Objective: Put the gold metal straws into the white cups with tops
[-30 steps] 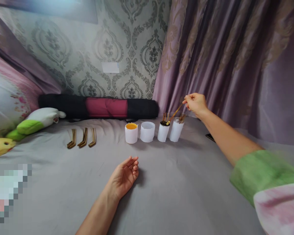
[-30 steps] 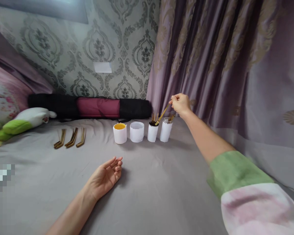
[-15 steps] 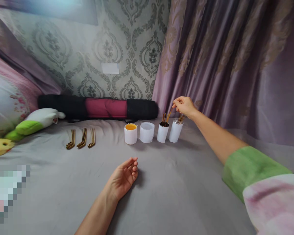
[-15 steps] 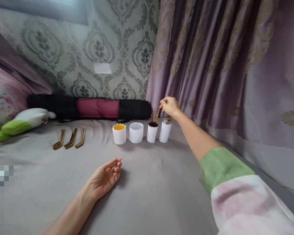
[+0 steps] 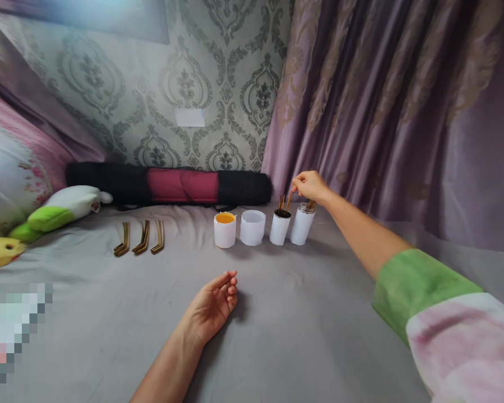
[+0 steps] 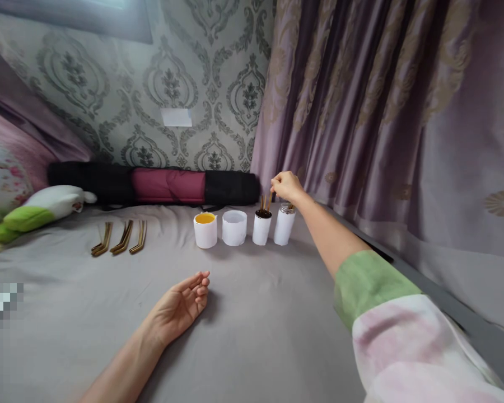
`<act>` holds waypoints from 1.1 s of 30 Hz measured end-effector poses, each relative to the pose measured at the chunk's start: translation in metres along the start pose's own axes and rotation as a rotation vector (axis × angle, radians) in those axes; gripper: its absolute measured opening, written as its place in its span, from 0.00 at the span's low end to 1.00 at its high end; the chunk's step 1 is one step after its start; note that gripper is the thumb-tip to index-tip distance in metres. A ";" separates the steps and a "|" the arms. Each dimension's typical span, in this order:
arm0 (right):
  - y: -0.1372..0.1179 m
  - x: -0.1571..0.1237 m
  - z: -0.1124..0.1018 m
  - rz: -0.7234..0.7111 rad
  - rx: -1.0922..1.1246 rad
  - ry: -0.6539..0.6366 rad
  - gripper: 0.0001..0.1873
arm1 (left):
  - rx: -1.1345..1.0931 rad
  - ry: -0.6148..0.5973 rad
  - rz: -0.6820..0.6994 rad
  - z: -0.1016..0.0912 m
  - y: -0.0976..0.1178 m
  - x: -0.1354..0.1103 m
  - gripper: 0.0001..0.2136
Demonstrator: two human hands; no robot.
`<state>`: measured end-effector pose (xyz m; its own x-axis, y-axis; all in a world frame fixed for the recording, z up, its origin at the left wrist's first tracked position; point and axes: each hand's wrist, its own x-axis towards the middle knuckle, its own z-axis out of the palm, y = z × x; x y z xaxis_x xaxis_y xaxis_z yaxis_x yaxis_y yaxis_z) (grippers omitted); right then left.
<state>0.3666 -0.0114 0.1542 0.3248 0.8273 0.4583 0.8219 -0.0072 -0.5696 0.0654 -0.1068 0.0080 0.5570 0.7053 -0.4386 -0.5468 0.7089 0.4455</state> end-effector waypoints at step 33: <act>0.019 -0.005 0.028 0.300 -0.156 -0.175 0.10 | -0.005 -0.020 0.005 -0.004 -0.001 0.003 0.06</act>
<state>0.3674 -0.0003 0.1223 0.4880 0.8588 0.1560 0.7681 -0.3377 -0.5440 0.0651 -0.1052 0.0029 0.5670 0.7082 -0.4206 -0.5522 0.7057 0.4439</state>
